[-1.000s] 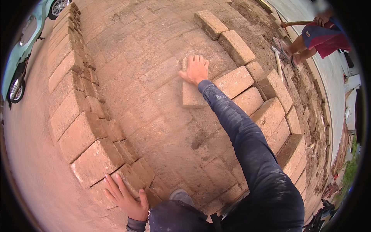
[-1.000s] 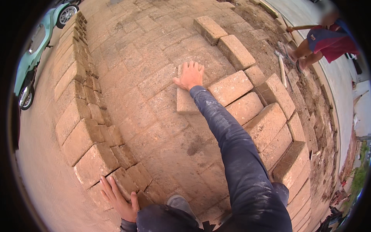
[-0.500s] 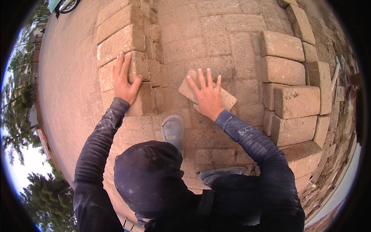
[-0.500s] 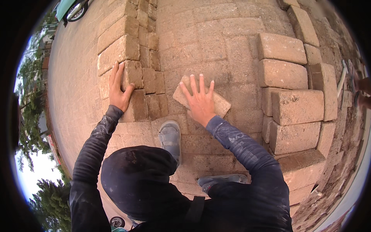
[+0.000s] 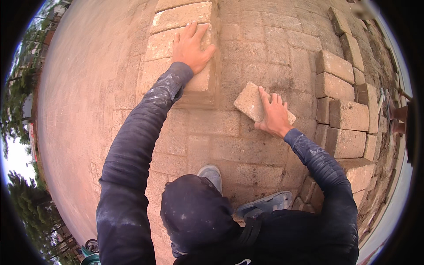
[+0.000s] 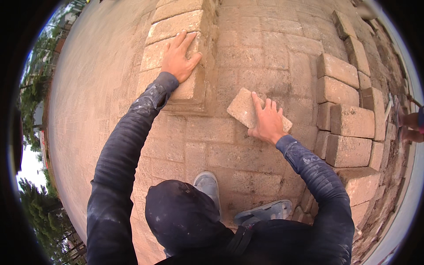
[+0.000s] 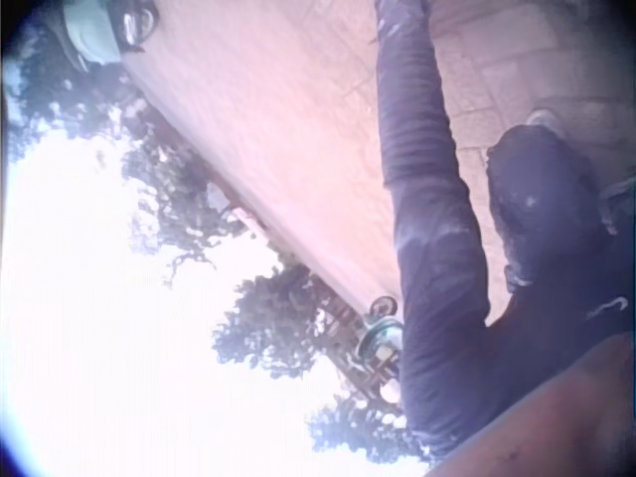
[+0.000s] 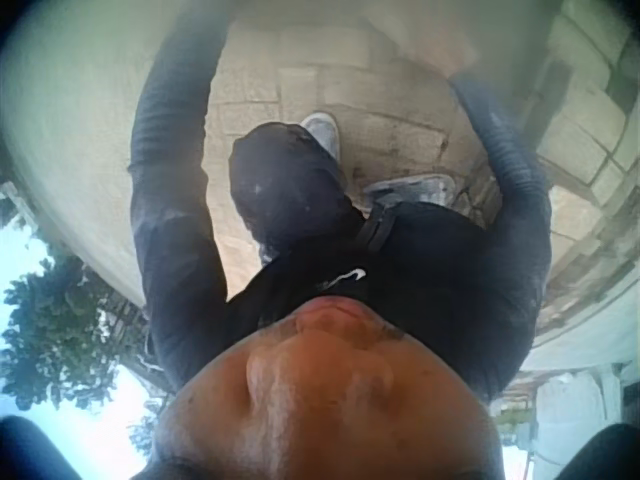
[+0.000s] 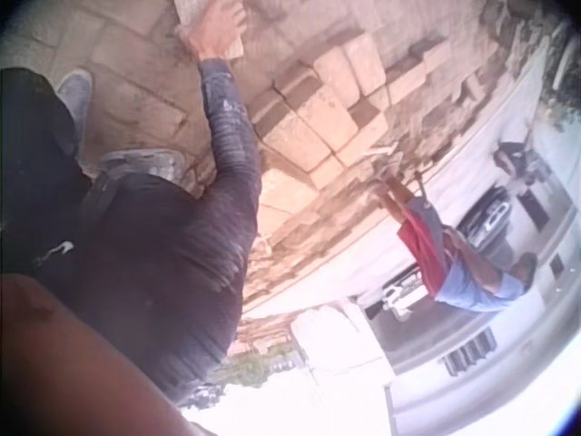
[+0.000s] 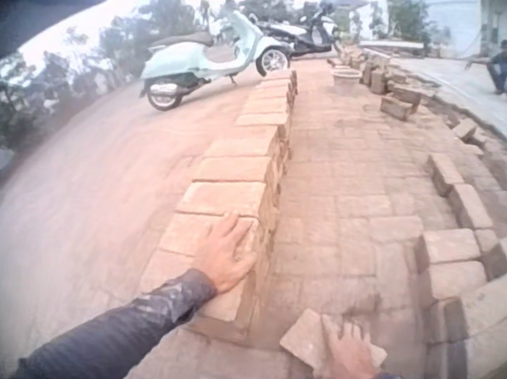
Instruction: The person lays bricks on the ground by hand, arranging them in a pattern. They pick up bricks from a nearby pile and place them into position, occasionally adjusting them to fit.
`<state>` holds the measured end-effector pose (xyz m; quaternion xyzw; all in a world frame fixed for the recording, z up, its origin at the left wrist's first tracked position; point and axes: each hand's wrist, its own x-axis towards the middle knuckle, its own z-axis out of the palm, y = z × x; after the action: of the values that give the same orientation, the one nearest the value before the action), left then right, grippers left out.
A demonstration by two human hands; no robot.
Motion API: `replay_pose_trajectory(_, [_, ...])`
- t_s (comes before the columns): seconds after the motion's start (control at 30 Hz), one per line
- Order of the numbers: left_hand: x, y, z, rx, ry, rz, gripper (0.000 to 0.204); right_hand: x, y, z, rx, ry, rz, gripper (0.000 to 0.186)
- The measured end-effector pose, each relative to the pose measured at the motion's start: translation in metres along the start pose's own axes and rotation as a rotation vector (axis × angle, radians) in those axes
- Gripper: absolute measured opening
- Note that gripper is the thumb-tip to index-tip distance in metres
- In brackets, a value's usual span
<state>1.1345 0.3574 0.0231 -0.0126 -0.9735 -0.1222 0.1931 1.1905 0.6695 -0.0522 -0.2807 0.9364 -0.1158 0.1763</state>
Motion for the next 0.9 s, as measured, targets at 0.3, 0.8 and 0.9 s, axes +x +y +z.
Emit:
replay_pose_trajectory(0.3, [-0.037,0.018,-0.046,-0.454,0.397,0.060,0.047,-0.093,-0.117,0.023,0.132,-0.258,-0.317,0.123])
replay_pose_trajectory(0.8, [-0.347,-0.031,-0.005,-0.312,-0.038,-0.552,0.118,-0.021,-0.149,0.103,0.783,0.520,0.279,0.082])
replay_pose_trajectory(0.9, [-0.334,-0.027,0.008,-0.336,-0.141,-0.606,0.124,-0.016,-0.170,0.123,1.034,0.421,0.384,0.082])
